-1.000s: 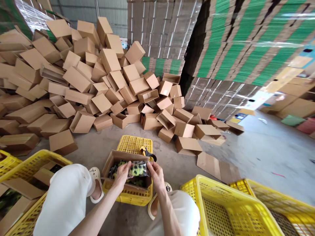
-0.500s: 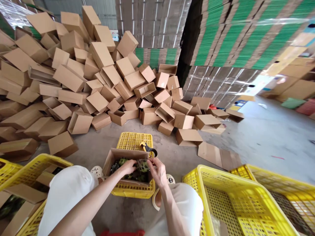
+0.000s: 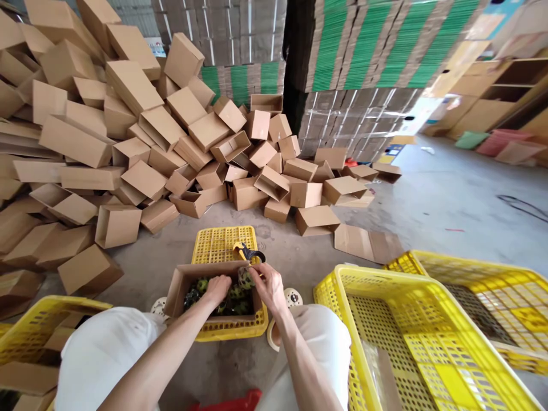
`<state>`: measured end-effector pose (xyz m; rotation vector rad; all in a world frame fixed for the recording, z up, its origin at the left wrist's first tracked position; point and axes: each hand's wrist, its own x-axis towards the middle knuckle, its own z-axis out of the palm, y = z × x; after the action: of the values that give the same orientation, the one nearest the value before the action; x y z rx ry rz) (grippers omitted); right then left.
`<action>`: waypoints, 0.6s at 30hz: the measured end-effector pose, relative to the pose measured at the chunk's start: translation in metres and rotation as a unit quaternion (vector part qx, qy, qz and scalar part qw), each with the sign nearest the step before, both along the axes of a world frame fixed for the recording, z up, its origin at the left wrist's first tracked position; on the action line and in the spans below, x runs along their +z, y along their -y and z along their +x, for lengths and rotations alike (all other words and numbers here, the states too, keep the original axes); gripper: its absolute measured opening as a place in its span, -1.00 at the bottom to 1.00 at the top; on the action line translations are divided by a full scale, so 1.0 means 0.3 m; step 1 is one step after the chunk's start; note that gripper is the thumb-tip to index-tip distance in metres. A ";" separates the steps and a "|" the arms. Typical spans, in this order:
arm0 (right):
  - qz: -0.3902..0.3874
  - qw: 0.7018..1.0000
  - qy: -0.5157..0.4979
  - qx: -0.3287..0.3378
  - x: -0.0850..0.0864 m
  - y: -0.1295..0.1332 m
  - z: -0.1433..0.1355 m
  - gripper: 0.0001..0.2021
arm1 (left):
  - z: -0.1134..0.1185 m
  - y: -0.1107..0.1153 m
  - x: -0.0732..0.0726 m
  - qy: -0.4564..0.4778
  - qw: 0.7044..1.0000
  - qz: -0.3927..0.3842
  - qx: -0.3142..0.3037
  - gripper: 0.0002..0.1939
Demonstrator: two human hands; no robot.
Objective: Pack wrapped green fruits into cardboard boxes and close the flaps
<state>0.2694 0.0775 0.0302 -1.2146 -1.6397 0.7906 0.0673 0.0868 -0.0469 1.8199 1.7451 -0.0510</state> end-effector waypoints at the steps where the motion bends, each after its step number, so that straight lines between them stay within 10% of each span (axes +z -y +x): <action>1: -0.001 1.000 -0.004 -0.001 0.000 0.000 -0.001 -0.67 | -0.004 0.005 0.013 -0.006 1.000 0.006 -0.001 -0.72; 6: 0.007 1.000 -0.007 -0.007 -0.001 0.003 0.002 -0.70 | -0.052 0.057 0.095 0.021 0.996 0.091 0.007 -0.75; 10: 0.003 1.000 -0.019 -0.019 0.001 0.010 0.006 -0.70 | -0.147 0.121 0.135 0.211 0.957 0.155 0.127 -0.86; 18: -0.062 0.991 -0.081 0.083 -0.001 0.033 -0.039 -0.65 | -0.193 0.225 0.180 0.557 0.683 0.081 0.465 -0.89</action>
<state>0.2576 0.0677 0.0298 -1.0779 -1.5904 1.0812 0.0095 0.0191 0.0072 0.4750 1.4358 1.3503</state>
